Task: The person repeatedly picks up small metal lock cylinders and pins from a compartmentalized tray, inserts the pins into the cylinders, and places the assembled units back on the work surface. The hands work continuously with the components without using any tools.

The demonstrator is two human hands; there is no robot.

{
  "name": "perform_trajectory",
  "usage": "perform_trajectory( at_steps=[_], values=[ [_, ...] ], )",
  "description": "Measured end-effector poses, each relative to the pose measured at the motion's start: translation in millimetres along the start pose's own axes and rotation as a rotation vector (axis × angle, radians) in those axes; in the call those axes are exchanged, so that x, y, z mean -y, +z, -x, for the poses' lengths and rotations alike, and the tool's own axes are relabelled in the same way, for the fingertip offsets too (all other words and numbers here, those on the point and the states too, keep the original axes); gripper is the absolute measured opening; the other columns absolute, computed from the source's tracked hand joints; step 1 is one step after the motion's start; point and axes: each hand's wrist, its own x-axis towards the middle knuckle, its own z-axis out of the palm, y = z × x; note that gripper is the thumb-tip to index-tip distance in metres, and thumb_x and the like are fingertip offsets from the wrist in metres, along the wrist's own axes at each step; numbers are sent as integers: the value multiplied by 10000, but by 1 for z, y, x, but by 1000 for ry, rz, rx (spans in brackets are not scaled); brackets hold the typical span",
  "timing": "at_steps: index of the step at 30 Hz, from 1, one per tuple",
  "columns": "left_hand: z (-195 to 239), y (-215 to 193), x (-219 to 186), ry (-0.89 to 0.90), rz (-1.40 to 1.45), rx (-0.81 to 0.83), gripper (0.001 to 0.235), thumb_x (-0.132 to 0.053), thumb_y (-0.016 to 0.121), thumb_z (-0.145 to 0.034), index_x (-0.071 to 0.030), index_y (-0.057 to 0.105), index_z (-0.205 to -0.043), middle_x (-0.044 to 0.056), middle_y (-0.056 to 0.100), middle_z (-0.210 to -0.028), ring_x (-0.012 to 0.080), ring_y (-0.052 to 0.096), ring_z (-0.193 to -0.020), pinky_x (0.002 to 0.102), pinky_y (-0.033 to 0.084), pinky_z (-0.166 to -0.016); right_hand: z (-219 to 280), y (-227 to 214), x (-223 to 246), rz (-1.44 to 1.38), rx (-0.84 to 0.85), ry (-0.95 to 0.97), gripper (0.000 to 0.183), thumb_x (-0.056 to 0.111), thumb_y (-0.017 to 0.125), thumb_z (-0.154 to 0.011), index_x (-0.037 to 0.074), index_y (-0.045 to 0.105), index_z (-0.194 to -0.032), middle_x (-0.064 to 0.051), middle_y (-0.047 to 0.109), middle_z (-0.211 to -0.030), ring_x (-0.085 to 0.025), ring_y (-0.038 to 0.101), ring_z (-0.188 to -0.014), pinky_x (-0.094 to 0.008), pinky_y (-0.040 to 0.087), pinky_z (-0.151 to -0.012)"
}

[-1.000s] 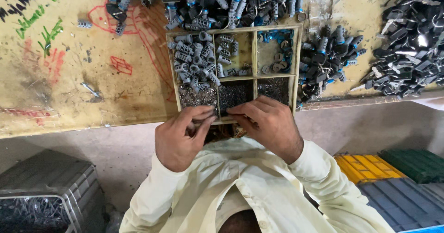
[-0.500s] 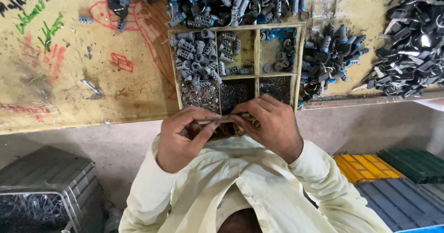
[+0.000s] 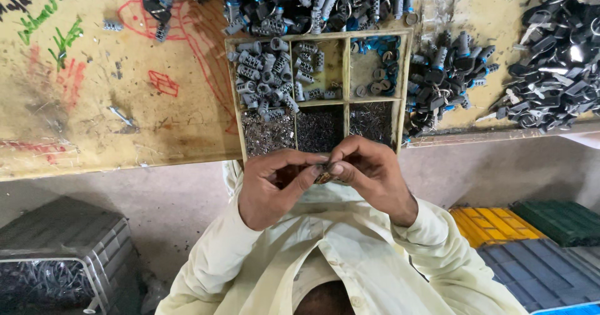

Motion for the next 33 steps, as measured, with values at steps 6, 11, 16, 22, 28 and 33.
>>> perform_trajectory(
  at_steps=[6, 11, 16, 22, 28, 33],
  values=[
    [-7, 2, 5, -45, 136, 13, 222, -66, 717, -963, -23, 725, -1181, 57, 789, -1024, 70, 732, -895, 214, 592, -796, 0, 1, 6, -78, -43, 123, 101, 84, 691, -1003, 6, 641, -1043, 1, 671, -921, -59, 609, -827, -223, 514, -707],
    [-10, 3, 4, -47, 41, 14, 175, -73, 751, -991, 0, 778, -1148, 44, 773, -900, 46, 654, -787, 207, 515, -681, -2, -7, 8, -4, -47, 82, 112, 90, 704, -1003, 26, 620, -1041, 26, 651, -941, -32, 610, -853, -199, 510, -730],
    [-13, 6, 3, -63, 159, 77, 204, -75, 705, -1003, 10, 712, -1188, 6, 748, -997, 7, 619, -847, 186, 523, -736, -8, -6, 30, 338, -129, -17, 195, 78, 790, -957, 45, 597, -963, 19, 602, -834, -17, 505, -700, -206, 395, -604],
    [-18, 10, 5, -87, 230, 99, 176, -60, 675, -1031, 23, 693, -1184, -9, 694, -984, -22, 492, -755, 161, 420, -668, -16, -7, 76, 1461, -358, -475, 187, 121, 880, -842, 76, 731, -945, -76, 679, -865, -232, 662, -737, -359, 525, -632],
    [-16, 13, 1, -51, 123, 42, 176, -64, 661, -982, -12, 675, -1150, -38, 732, -1064, -36, 476, -720, 156, 424, -631, -8, -6, 70, 1394, -264, -366, 158, 104, 854, -920, 121, 719, -1001, -28, 697, -936, -230, 687, -804, -363, 542, -683],
    [-22, 17, -4, -32, 69, 84, 179, -94, 692, -1004, -25, 683, -1169, -32, 698, -983, -23, 473, -712, 168, 419, -638, -1, -15, 60, 1331, -313, -383, 175, 93, 855, -944, 105, 711, -1043, -30, 705, -985, -238, 686, -831, -358, 542, -711]
  ],
)
